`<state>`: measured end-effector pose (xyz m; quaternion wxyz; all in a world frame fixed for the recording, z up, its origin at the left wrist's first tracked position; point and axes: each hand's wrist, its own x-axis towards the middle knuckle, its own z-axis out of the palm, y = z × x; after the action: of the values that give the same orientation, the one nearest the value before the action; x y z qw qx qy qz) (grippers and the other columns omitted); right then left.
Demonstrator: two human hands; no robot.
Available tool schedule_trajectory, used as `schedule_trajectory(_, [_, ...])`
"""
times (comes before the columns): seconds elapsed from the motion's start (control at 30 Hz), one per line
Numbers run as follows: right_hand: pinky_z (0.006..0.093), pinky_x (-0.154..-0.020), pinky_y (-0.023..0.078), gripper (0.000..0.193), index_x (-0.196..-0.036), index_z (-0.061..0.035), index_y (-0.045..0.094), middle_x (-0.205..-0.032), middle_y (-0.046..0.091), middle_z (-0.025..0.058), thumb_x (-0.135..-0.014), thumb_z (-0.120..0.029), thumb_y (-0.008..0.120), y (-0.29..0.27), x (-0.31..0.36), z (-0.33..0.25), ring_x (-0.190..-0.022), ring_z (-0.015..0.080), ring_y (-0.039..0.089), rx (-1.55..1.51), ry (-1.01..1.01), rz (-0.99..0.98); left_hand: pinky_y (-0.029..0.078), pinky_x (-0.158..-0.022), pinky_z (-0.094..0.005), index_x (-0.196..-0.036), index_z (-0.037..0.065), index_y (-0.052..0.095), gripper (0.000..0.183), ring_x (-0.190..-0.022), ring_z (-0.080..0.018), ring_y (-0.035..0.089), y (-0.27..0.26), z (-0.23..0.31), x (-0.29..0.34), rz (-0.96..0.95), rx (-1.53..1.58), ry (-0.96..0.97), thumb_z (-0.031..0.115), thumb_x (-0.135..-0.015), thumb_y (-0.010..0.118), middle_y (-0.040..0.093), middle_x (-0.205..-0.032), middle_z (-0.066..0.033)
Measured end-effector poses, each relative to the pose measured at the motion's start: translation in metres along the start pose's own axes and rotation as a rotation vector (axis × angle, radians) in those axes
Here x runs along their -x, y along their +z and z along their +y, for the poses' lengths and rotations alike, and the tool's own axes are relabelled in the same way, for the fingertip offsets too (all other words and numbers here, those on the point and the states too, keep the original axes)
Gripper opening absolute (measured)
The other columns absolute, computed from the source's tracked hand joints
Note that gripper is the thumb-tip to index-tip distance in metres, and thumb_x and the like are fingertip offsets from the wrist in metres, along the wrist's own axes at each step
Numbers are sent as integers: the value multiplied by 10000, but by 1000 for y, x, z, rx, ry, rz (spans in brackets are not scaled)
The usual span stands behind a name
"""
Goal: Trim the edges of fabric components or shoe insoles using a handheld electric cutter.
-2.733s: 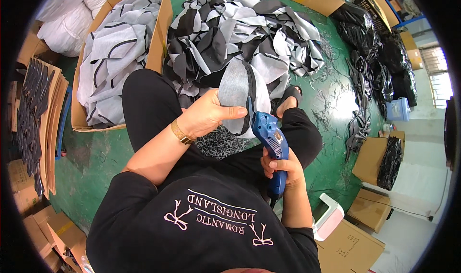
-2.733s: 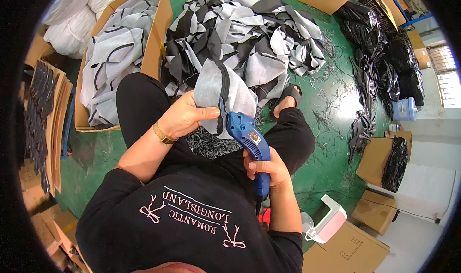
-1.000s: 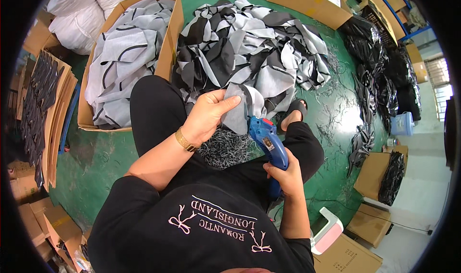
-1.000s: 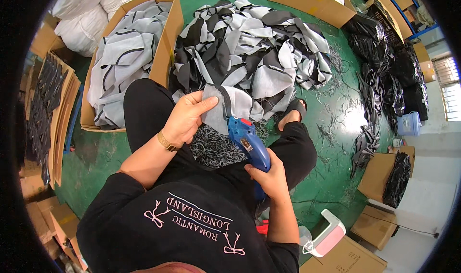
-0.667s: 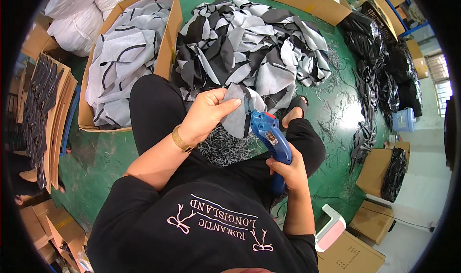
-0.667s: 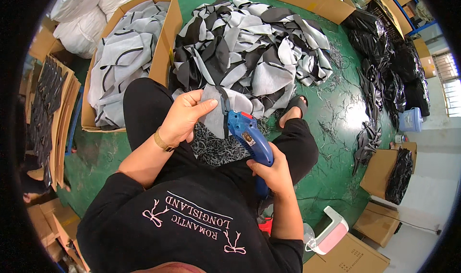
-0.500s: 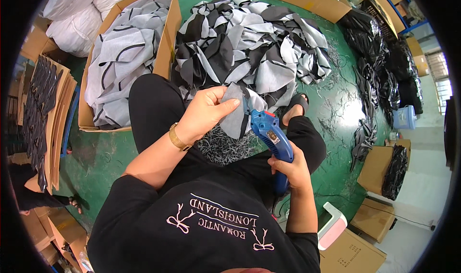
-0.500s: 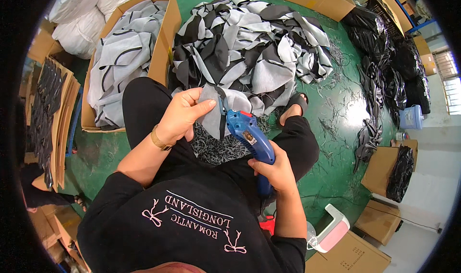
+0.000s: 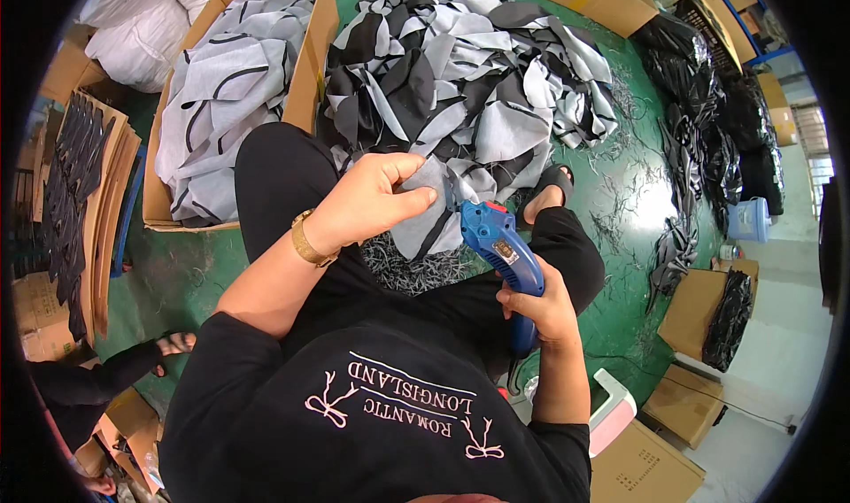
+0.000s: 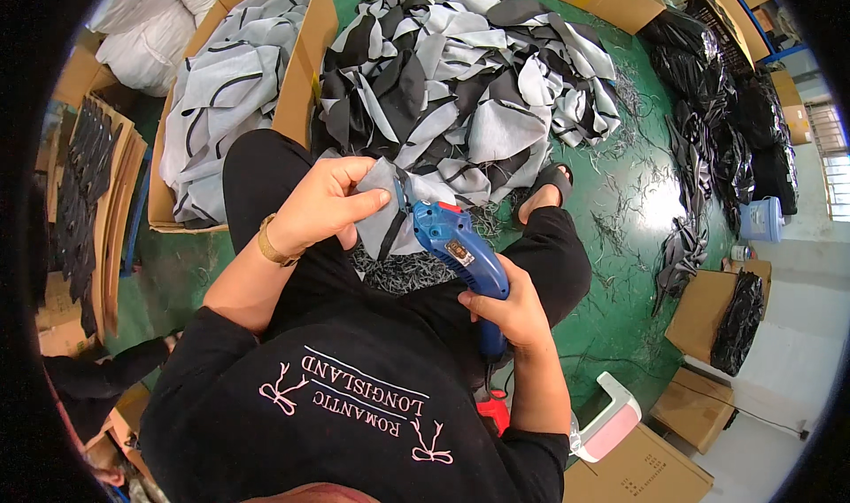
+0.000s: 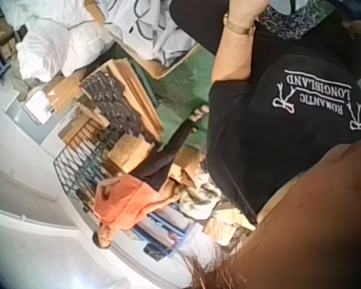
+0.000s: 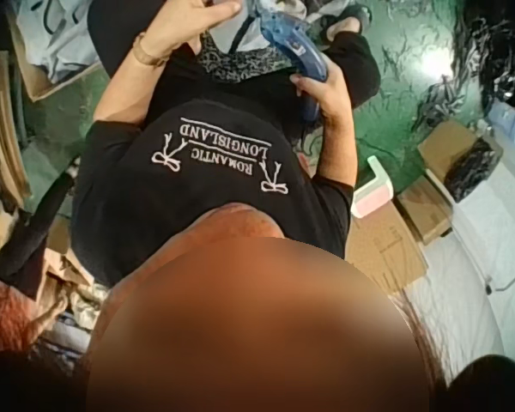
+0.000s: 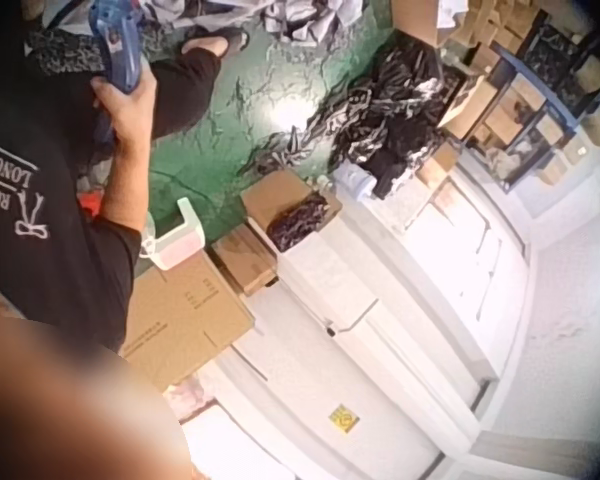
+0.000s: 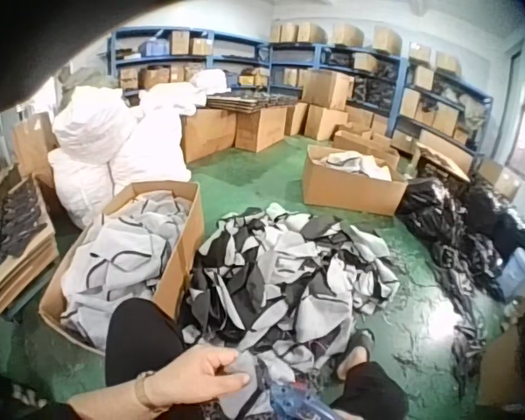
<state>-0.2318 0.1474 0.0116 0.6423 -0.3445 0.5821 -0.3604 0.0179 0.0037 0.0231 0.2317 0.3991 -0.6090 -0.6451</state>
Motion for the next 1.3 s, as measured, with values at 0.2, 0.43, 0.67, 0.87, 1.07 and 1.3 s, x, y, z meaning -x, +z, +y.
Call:
schedule_trajectory(0.2, [260,-523,456,424,-1059,45,561,-734,584,62,-667,-6,717,3,-2,-3,-563,138,555,-12,-7,-5,380,-560,-210,-943,-14,632,165,-644,-9,423,1,12,4,-65,-29,36,85,-811,620,525,-693,55])
schedule_trajectory(0.43, [266,-497,450,410,-1009,62,543,-687,564,77,-658,-65,714,9,-13,-8,-535,163,548,-159,-26,-33,397,-563,-194,-1043,-2,633,275,-630,-6,434,-4,7,2,-204,-172,34,81,-781,614,562,-730,38])
schedule_trajectory(0.67, [275,-500,455,427,-1007,75,525,-678,543,77,-656,-94,699,7,-13,-5,-543,160,526,-179,-137,83,325,-492,-190,-1106,-21,611,279,-571,14,366,1,2,-6,-64,122,-108,141,-879,622,497,-683,95])
schedule_trajectory(0.87, [248,-544,468,402,-1049,22,560,-763,581,42,-691,-37,734,6,3,8,-602,114,567,-31,-87,104,256,-462,-202,-809,32,606,200,-535,6,300,4,0,-11,8,155,-156,195,-925,593,397,-606,111])
schedule_trajectory(1.07, [237,-542,450,383,-1032,12,572,-732,577,24,-693,-53,737,7,2,10,-583,89,549,161,-62,130,242,-456,-207,-733,54,586,257,-520,1,288,5,1,-14,15,183,-166,210,-935,570,379,-583,111])
schedule_trajectory(1.3, [241,-540,445,365,-1021,7,578,-725,573,21,-695,-51,733,4,1,14,-579,85,549,125,-71,115,358,-325,-209,-759,55,562,212,-364,-50,460,4,3,-11,-46,80,-108,192,-921,552,422,-552,74])
